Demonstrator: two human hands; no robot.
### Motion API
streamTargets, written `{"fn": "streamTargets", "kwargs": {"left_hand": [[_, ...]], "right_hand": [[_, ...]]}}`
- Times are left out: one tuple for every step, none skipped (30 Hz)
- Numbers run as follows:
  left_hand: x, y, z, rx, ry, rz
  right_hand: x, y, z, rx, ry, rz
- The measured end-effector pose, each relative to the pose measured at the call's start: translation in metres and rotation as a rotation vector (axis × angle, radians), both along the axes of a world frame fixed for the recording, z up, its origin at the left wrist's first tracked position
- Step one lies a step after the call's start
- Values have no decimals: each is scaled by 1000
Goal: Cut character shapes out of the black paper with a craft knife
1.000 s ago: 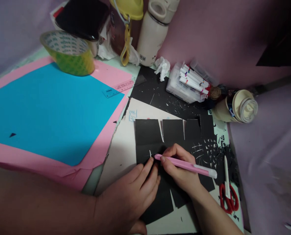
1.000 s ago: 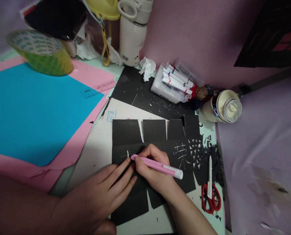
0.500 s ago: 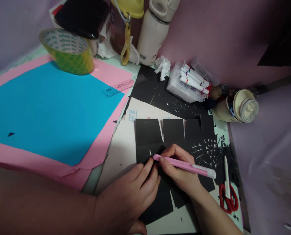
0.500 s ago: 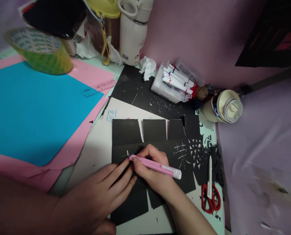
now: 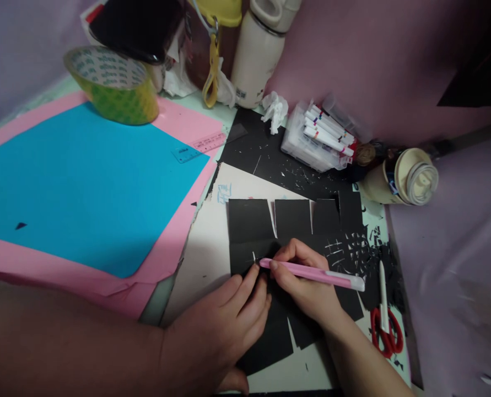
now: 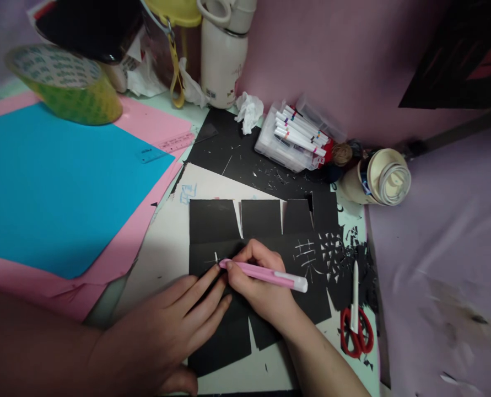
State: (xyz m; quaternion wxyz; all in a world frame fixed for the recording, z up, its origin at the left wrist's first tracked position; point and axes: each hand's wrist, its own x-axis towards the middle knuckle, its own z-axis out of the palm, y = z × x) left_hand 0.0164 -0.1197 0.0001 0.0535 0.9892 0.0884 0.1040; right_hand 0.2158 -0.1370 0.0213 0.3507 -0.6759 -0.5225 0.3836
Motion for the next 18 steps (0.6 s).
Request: {"fn": "streamTargets", "kwargs": {"left_hand": [[0,0,0,-1,0,-1],[0,1,0,-3,1,-2],[-1,1,0,-7,2,-3],[-1,2,0,-12,3,-4],[-1,2,0,-19,4,-6],[-2,3,0,-27,4,-10],[-2,4,0,-35,3,-13],[-3,4,0,-42,1,-15],[-3,5,0,-47,1,-13],[-3,5,0,-50,1,-11],[-3,5,0,-51,1,-8],[-3,5,0,-52,4,-5],[-3,5,-1,-52,8,-4],[-3,6,-1,-52,10,-5],[-3,6,-1,-53,12,-7],[-3,6,-1,-55,16,-9],[-3,6,-1,-56,21,-9],[-3,6,0,-56,23,-10]], "right_hand": [[0,0,0,0,-2,-2],[0,0,0,-3,-6,-4],[1,0,0,-6,-9,-3],[1,0,0,-10,-13,-1],[2,0,0,-15,-16,2],[2,0,0,-19,-18,4],[2,0,0,-22,-18,4],[2,0,0,-22,-18,4],[2,0,1,-22,-20,4],[2,0,1,-21,-23,5],[1,0,2,-17,-27,6],[1,0,2,-14,-31,6],[2,1,2,-9,-32,3],[2,1,2,-5,-32,-4],[2,1,2,-2,-29,-11],[2,0,2,-1,-24,-16],[3,0,2,-1,-19,-21],[3,0,1,-4,-16,-22]]}}
